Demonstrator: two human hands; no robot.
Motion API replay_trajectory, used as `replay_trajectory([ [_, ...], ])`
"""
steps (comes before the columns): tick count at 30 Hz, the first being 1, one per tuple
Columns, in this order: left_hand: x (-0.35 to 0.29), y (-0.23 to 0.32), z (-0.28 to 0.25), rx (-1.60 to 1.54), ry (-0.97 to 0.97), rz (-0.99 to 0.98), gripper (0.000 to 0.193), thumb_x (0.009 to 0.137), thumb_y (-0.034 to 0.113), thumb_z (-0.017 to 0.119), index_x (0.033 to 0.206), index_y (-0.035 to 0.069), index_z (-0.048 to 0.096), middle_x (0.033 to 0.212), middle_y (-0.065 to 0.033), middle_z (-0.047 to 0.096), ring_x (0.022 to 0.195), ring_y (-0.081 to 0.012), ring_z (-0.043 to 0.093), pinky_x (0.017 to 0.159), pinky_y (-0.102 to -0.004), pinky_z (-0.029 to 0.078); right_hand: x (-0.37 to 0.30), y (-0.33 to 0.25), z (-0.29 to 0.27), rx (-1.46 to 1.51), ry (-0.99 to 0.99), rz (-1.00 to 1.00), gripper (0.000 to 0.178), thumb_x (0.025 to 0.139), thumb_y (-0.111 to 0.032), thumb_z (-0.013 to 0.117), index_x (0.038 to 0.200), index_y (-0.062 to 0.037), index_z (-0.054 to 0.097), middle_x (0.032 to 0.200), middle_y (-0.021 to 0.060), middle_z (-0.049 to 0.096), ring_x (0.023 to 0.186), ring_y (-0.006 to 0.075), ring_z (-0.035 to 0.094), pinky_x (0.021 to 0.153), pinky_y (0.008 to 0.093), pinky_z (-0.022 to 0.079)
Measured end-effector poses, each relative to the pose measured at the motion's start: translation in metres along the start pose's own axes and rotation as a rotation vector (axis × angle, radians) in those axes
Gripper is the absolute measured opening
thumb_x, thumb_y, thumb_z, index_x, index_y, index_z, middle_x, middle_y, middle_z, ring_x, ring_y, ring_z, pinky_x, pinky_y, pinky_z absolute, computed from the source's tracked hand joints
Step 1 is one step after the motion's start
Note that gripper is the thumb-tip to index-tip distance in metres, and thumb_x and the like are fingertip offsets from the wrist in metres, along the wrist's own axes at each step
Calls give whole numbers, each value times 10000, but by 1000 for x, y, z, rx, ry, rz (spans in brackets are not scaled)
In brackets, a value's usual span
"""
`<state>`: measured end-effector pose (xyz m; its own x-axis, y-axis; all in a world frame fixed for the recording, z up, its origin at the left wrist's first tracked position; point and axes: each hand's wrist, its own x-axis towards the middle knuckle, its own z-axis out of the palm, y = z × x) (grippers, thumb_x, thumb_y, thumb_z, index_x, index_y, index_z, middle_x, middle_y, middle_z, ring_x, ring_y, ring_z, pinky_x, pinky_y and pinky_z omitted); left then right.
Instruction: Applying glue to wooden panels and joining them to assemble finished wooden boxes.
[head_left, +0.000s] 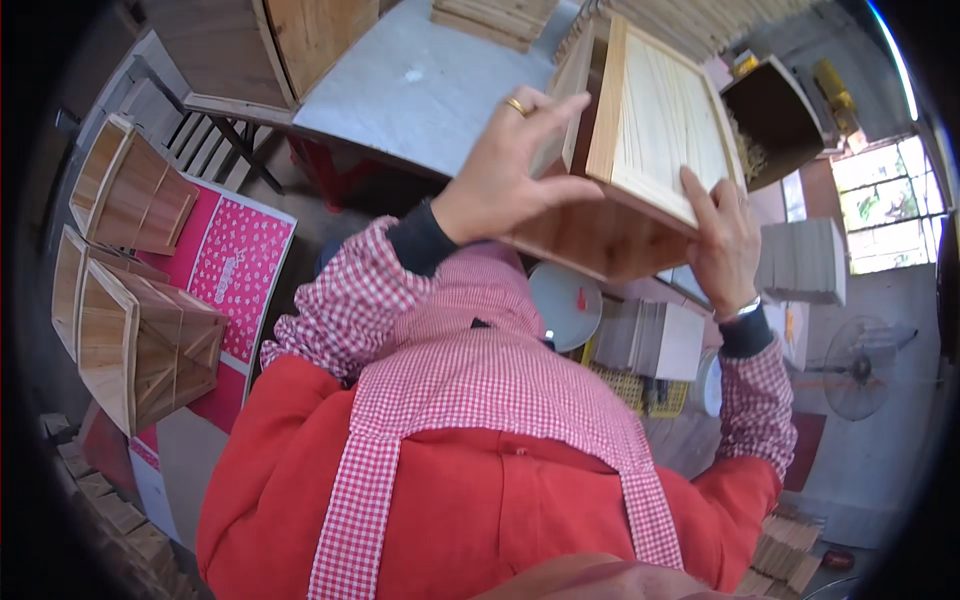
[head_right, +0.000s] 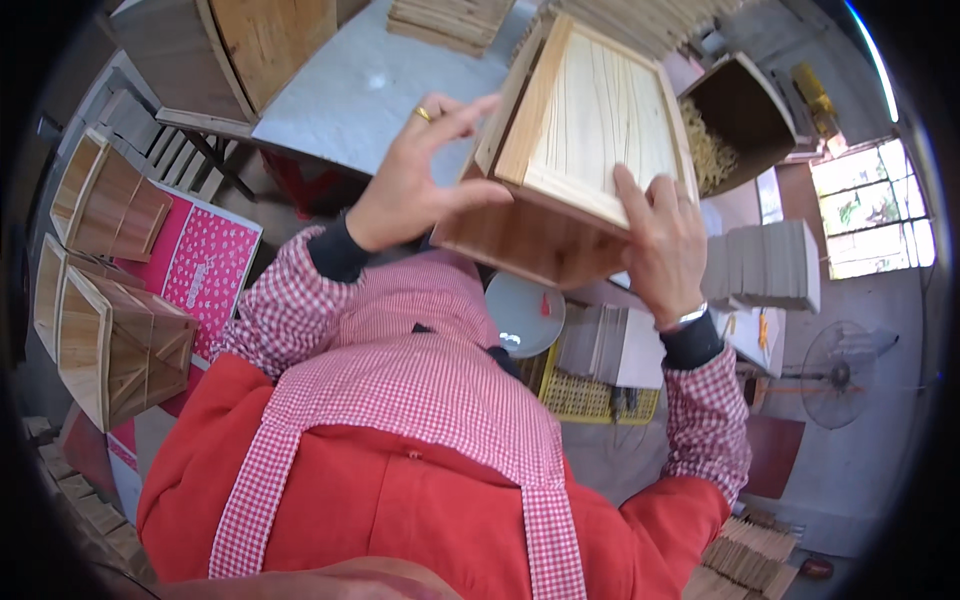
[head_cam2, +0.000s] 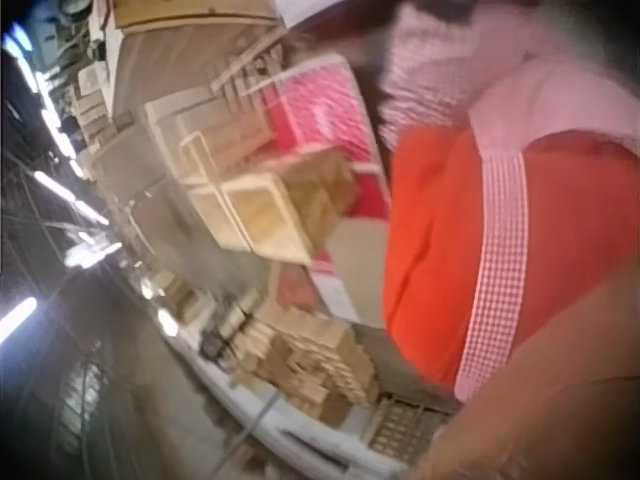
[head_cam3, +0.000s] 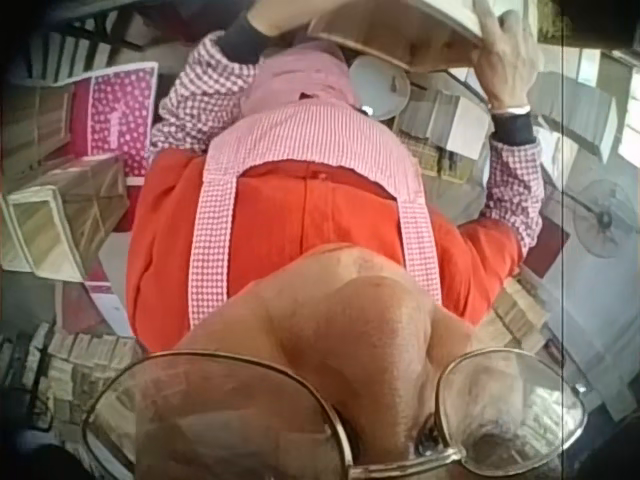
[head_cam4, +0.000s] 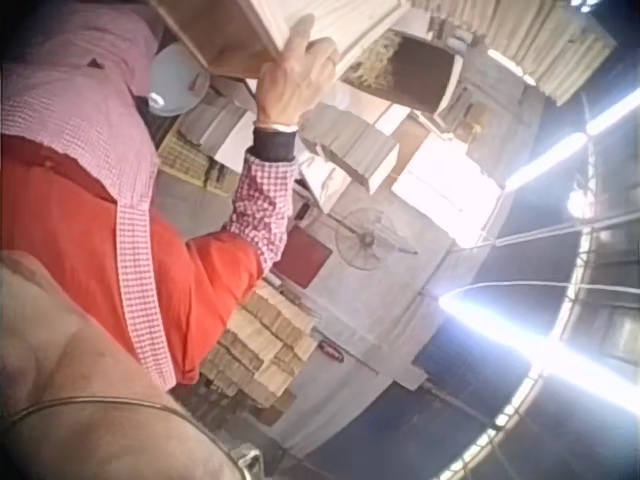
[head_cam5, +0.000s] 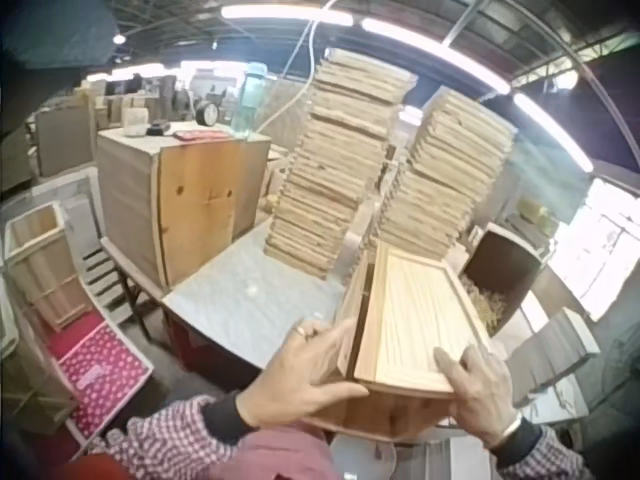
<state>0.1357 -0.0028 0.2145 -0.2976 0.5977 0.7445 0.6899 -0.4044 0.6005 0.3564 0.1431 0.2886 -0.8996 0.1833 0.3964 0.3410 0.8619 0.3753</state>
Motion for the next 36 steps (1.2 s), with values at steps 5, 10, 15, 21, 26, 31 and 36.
replay_trajectory([
  [5, -10, -27, 6, -311, -112, -205, 645, 741, 192, 779, 1325, 115, 516, 1008, -38, 476, 966, -164, 499, 884, -302, 459, 7, -3, 11, 26, -29, -2, 600, 613, 50, 578, 1190, -112, 566, 832, 85, 456, 742, 257, 512, 660, 367, 427],
  [10, -14, -40, 14, -364, -108, -180, 519, 800, 102, 722, 1291, 116, 556, 1009, -22, 479, 953, -144, 513, 865, -283, 480, 7, -4, 21, 34, -40, 3, 613, 593, 49, 591, 1184, -113, 568, 834, 84, 459, 748, 256, 515, 664, 361, 426],
  [15, -15, -42, 20, -368, -110, -170, 442, 821, 47, 686, 1249, 100, 591, 1019, -22, 484, 941, -126, 520, 840, -268, 487, 4, -1, 31, 53, 3, 1, 609, 592, 51, 597, 1175, -123, 571, 825, 76, 470, 743, 256, 522, 646, 360, 428],
  [21, -18, -35, 29, -451, -69, -288, 390, 840, -18, 630, 1227, 13, 585, 1052, -32, 497, 959, -101, 506, 829, -252, 457, -5, 8, 45, 74, 70, 40, 571, 608, 63, 577, 1150, -116, 598, 810, 75, 462, 746, 248, 528, 627, 356, 430],
  [26, -13, -38, 30, -306, -85, -155, 368, 858, 14, 630, 1222, 2, 577, 1081, -44, 476, 896, -110, 544, 749, -233, 488, -9, 8, 55, 132, 158, 42, 498, 640, 22, 605, 1118, -120, 591, 810, 61, 478, 777, 228, 545, 651, 348, 437],
  [31, -11, -29, 29, -365, -96, -228, 355, 870, 13, 614, 1222, 4, 575, 1109, -54, 466, 887, -108, 546, 749, -235, 488, -12, 6, 60, 186, 239, 45, 493, 641, -5, 625, 1120, -112, 577, 787, 55, 464, 769, 229, 537, 671, 355, 433],
  [36, -13, -35, 25, -260, -109, -132, 343, 884, 23, 596, 1226, 9, 572, 1130, -58, 464, 881, -106, 549, 737, -233, 490, -19, 3, 51, 226, 197, 97, 482, 689, -31, 649, 1159, -113, 581, 872, 75, 524, 828, 248, 555, 703, 338, 444],
])
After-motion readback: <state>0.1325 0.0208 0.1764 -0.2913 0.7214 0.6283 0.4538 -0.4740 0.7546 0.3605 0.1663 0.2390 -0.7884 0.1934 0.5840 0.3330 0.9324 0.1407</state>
